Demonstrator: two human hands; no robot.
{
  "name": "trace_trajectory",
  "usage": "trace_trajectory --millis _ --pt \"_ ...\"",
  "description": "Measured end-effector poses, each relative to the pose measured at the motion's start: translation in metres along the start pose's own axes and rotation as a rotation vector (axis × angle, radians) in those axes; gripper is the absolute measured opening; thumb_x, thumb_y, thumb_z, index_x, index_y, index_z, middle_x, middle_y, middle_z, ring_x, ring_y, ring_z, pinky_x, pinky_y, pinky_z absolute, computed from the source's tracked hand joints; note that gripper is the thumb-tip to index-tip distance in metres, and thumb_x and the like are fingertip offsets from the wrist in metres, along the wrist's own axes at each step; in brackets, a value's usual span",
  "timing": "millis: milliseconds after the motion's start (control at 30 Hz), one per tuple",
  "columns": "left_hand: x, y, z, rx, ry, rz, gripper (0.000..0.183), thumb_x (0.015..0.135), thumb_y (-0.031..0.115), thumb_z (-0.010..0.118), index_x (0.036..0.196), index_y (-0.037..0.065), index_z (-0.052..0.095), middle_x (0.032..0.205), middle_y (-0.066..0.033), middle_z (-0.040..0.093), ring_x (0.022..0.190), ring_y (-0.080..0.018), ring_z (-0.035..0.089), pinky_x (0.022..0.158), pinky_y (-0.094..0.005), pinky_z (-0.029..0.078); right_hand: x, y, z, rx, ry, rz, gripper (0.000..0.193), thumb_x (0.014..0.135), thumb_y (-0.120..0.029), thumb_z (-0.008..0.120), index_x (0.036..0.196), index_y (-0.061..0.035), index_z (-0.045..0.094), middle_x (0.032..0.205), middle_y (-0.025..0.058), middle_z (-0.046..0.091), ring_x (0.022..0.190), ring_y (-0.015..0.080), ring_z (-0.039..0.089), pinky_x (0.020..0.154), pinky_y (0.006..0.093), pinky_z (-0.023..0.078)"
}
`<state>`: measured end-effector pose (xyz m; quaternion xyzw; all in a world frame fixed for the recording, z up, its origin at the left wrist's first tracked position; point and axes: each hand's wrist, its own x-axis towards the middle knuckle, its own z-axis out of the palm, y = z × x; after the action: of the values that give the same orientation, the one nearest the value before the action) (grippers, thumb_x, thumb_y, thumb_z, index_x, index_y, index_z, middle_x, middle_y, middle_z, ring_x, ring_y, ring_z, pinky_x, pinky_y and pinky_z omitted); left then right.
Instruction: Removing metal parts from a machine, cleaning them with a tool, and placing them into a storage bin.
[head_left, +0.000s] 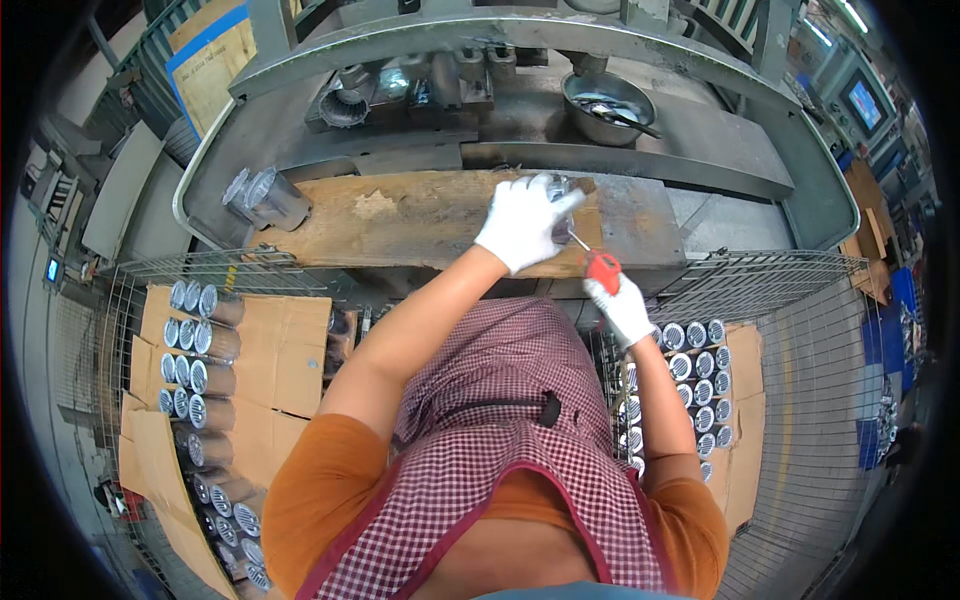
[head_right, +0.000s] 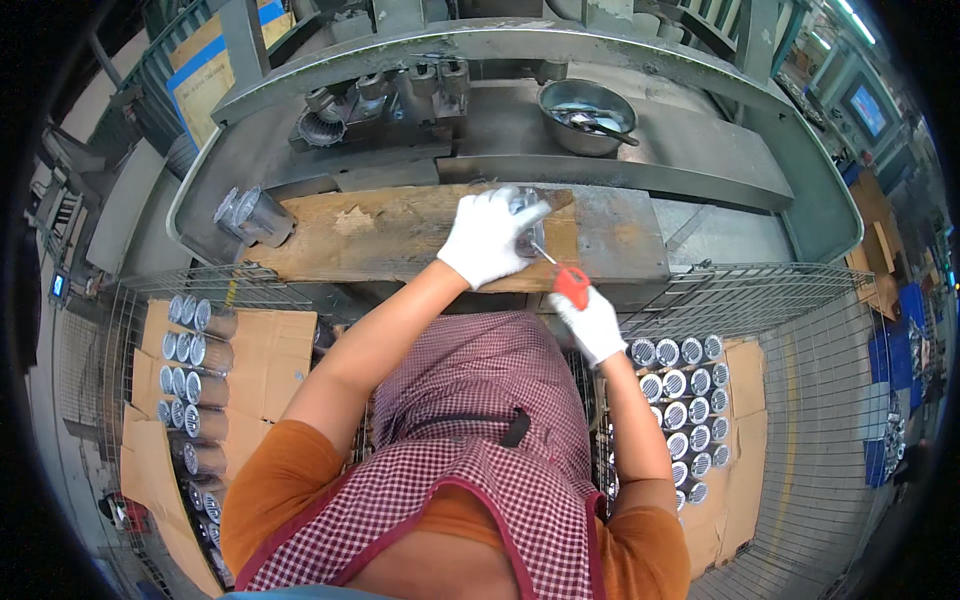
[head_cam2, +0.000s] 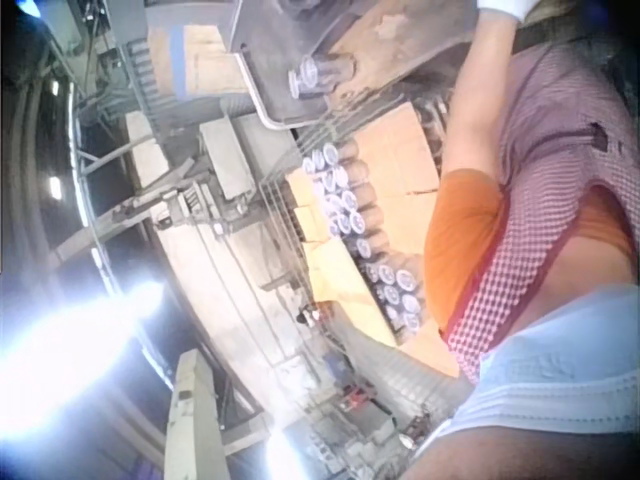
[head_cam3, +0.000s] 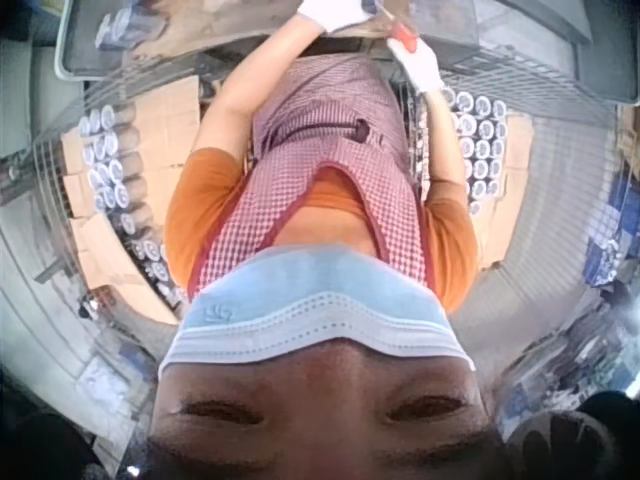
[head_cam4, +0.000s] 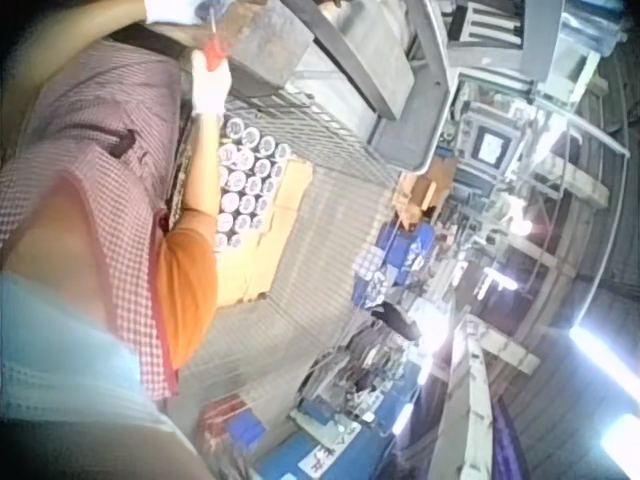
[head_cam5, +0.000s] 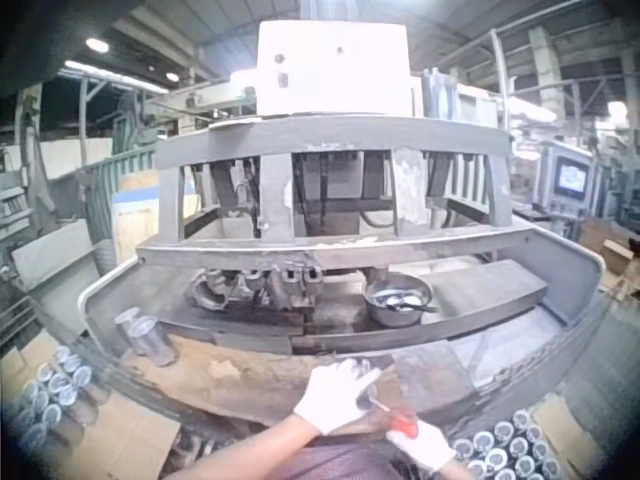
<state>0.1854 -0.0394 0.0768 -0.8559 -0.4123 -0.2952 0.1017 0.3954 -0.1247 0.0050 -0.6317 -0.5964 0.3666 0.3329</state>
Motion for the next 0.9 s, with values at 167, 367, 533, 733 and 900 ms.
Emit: trace_trajectory --millis 167,367,533,733,900 --pt "-0.014 -0.016 -0.008 -0.131 0.212 -0.003 0.057 0.051 0.033 0.082 0.103 0.018 0.064 0.106 -0.0159 0.061 0.085 -0.0338 0.063 0.073 -0.0428 0.052 -0.012 -0.031 0.009 0.050 -0.078 -0.033 0.056 0.079 -0.046 0.071 0.113 -0.0022 0.061 0.098 0.0173 0.067 0.092 0.0257 0.065 0.083 0.0335 0.048" --pt "-0.029 -0.023 -0.005 -0.114 0.362 0.031 0.067 0.050 0.037 0.086 0.109 0.017 0.061 0.114 -0.0172 0.057 0.096 -0.0348 0.060 0.078 -0.0438 0.050 -0.011 -0.063 -0.002 -0.433 -0.018 -0.054 0.058 0.082 -0.055 0.060 0.102 -0.0014 0.055 0.088 0.0256 0.065 0.086 0.0433 0.062 0.075 0.0476 0.049" --pt "-0.027 -0.023 -0.003 -0.122 0.346 -0.007 0.066 0.050 0.035 0.086 0.109 0.017 0.061 0.113 -0.0167 0.057 0.097 -0.0342 0.060 0.079 -0.0433 0.050 -0.010 -0.073 -0.009 -0.498 -0.038 0.001 0.058 0.083 -0.057 0.059 0.100 -0.0013 0.053 0.085 0.0255 0.065 0.085 0.0433 0.062 0.074 0.0475 0.049" --pt "-0.031 -0.024 -0.002 -0.082 0.382 0.042 0.068 0.049 0.033 0.086 0.109 0.016 0.060 0.113 -0.0170 0.056 0.095 -0.0349 0.060 0.076 -0.0441 0.050 -0.016 -0.072 -0.004 -0.464 -0.053 -0.027 0.059 0.082 -0.057 0.060 0.099 -0.0011 0.054 0.084 0.0254 0.065 0.084 0.0429 0.062 0.073 0.0474 0.049" --pt "-0.042 -0.033 0.001 -0.198 0.449 0.080 0.067 0.050 0.032 0.085 0.110 0.017 0.058 0.112 -0.0165 0.056 0.088 -0.0337 0.060 0.072 -0.0436 0.048 -0.027 -0.085 0.006 -0.408 -0.111 -0.085 0.061 0.082 -0.059 0.060 0.095 -0.0003 0.054 0.082 0.0247 0.064 0.081 0.0425 0.063 0.072 0.0464 0.049"
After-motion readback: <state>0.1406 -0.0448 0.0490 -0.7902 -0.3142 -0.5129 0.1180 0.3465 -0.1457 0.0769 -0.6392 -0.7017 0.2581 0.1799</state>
